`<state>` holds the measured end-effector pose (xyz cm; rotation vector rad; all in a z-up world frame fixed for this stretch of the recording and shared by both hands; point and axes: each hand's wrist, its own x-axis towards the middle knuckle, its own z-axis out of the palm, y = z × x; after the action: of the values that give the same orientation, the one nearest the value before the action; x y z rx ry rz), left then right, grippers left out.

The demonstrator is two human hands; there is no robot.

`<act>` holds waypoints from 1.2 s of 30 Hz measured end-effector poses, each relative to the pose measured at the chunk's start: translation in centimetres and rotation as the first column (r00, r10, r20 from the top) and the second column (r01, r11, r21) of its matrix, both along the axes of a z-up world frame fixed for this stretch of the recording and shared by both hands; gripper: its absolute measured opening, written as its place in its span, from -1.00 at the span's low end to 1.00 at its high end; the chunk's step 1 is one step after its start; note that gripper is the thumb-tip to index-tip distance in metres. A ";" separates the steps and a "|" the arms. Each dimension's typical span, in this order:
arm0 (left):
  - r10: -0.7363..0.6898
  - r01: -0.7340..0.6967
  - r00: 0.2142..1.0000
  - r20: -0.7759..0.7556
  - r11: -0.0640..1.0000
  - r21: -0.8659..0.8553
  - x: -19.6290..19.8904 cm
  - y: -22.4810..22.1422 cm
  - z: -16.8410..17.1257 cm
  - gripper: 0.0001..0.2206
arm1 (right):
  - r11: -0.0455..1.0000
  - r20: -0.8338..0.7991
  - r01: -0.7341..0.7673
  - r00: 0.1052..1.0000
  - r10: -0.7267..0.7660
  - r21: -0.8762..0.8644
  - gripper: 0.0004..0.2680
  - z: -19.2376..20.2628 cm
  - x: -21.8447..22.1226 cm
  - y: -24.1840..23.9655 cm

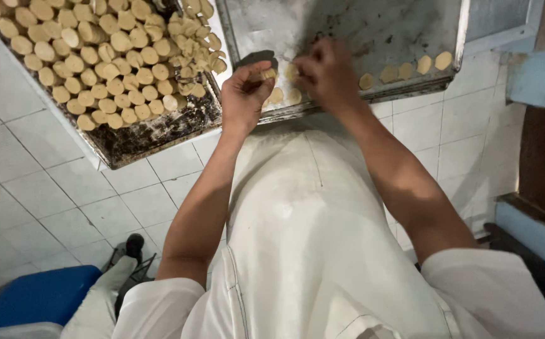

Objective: The person picks up circular pieces of dough from one tray and places them onto another tray by hand.

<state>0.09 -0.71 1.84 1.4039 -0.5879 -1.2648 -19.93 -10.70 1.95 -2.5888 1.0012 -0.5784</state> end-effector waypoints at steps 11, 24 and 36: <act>0.027 -0.025 0.996 -0.086 0.999 0.028 0.1 0.9 0.2 -0.74 | 0.546 0.391 -0.268 0.913 -0.119 0.794 -0.81 1.7 2.8 -1.3; 0.085 -0.084 0.996 -0.011 0.993 0.088 -0.5 0.9 -0.9 -0.76 | 0.926 0.062 -0.016 0.998 -0.009 0.377 -0.82 -1.2 1.3 -0.2; 0.035 -0.018 0.990 -0.137 0.993 0.119 -4.1 -1.0 -2.9 -0.82 | 0.609 0.334 -0.185 0.932 -0.139 0.771 -0.87 -1.1 -3.0 -1.3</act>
<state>-4.03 -1.72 -1.08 1.4016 -0.4037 -1.3821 -22.96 -12.00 0.84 -1.6053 0.8246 -0.4323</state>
